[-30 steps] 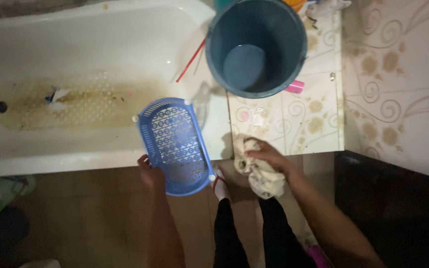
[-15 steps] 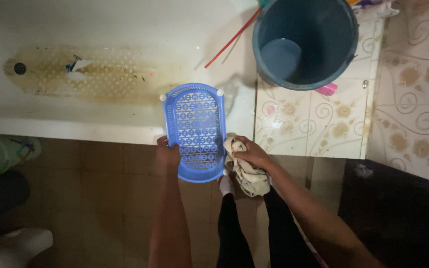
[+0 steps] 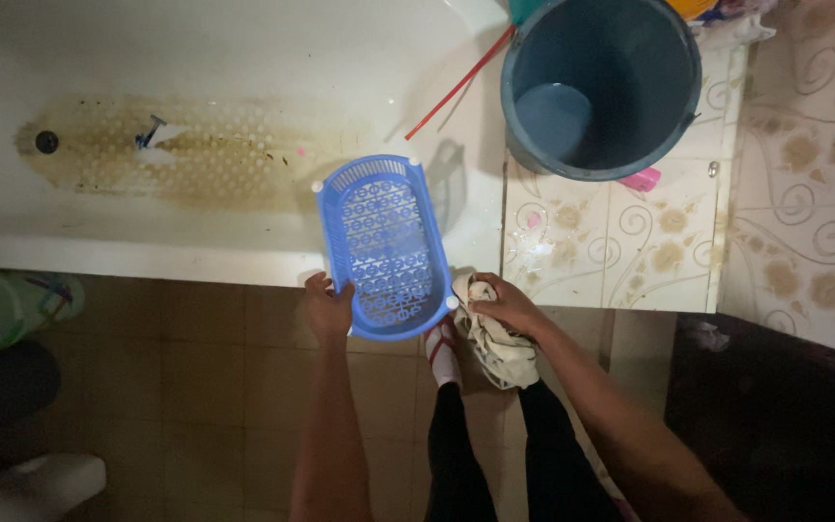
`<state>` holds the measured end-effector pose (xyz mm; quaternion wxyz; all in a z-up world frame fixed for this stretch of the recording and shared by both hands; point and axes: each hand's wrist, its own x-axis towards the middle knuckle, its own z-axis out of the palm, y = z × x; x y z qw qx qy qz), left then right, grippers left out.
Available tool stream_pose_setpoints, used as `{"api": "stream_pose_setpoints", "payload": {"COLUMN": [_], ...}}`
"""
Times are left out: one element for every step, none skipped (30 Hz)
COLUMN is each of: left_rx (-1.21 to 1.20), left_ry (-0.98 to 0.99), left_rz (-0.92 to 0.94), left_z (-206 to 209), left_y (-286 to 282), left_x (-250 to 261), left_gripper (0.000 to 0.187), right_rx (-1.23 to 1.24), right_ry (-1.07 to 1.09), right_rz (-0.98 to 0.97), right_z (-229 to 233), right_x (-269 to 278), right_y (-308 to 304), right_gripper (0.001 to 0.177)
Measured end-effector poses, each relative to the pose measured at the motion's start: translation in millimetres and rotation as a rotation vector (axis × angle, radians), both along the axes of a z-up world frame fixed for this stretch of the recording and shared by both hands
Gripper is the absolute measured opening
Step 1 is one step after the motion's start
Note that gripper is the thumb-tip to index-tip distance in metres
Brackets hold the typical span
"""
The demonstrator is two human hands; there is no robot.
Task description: The person wipes down a blue plastic shelf with a cloth and then cleans the wall tiles in a bathroom.
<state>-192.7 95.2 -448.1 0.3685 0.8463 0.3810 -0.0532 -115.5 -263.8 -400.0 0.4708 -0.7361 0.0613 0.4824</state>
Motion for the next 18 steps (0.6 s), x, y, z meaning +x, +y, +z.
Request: {"api": "stream_pose_setpoints", "payload": {"left_rx": [-0.039,-0.08,-0.06,-0.037,-0.015,0.004,0.024,0.042,0.047,0.05,0.054,0.006,-0.042,-0.089,-0.157,-0.227,-0.298,-0.316], "left_ry": [-0.004,-0.01,0.015,0.041,0.066,0.061,0.055,0.052,0.088,0.128,0.168,0.08,-0.007,-0.098,-0.151,-0.203,-0.256,-0.281], "left_rz": [-0.023,-0.047,-0.065,-0.08,-0.095,-0.114,-0.134,-0.154,-0.155,-0.156,-0.158,-0.149,-0.14,-0.13,-0.108,-0.086,-0.064,-0.044], "left_z": [-1,-3,-4,-4,-4,-3,0,3,7,12,16,19,21,23,26,27,28,28], "left_y": [2,2,2,2,2,1,0,-2,-5,-11,-17,-23,-29,-35,-40,-48,-55,-61], "left_x": [0,1,2,3,3,5,5,7,7,4,2,1,-3,-7,-12,-18,-23,-26], "left_gripper": [0.057,0.055,0.052,0.049,0.046,0.046,0.046,0.046,0.045,0.044,0.043,0.045,0.046,0.047,0.047,0.047,0.047,0.049], "right_rx": [0.001,0.001,0.001,0.02,0.038,0.056,0.081,0.104,0.128,0.114,0.1,0.088,0.029,-0.03,-0.088,-0.028,0.033,0.095], "right_ry": [0.019,0.037,0.055,0.021,-0.012,-0.048,-0.033,-0.016,0.001,-0.029,-0.06,-0.09,-0.021,0.046,0.113,0.1,0.088,0.076], "right_rz": [-0.018,-0.036,-0.055,-0.042,-0.03,-0.018,-0.059,-0.101,-0.143,-0.136,-0.13,-0.121,-0.103,-0.085,-0.067,-0.079,-0.09,-0.101], "right_z": [-1,-2,-5,-7,-7,-6,-3,4,11,20,29,37,44,50,54,57,58,58], "right_x": [0,0,0,0,-1,0,0,-3,-5,-8,-11,-14,-18,-21,-24,-29,-36,-40], "right_y": [-1,-4,-7,-11,-18,-24,-30,-39,-47,-56,-65,-71,-74,-79,-82,-85,-87,-89], "right_gripper": [0.079,0.077,0.076,0.074,0.073,0.072,0.073,0.075,0.076,0.077,0.077,0.077,0.079,0.081,0.083,0.083,0.084,0.084]}}
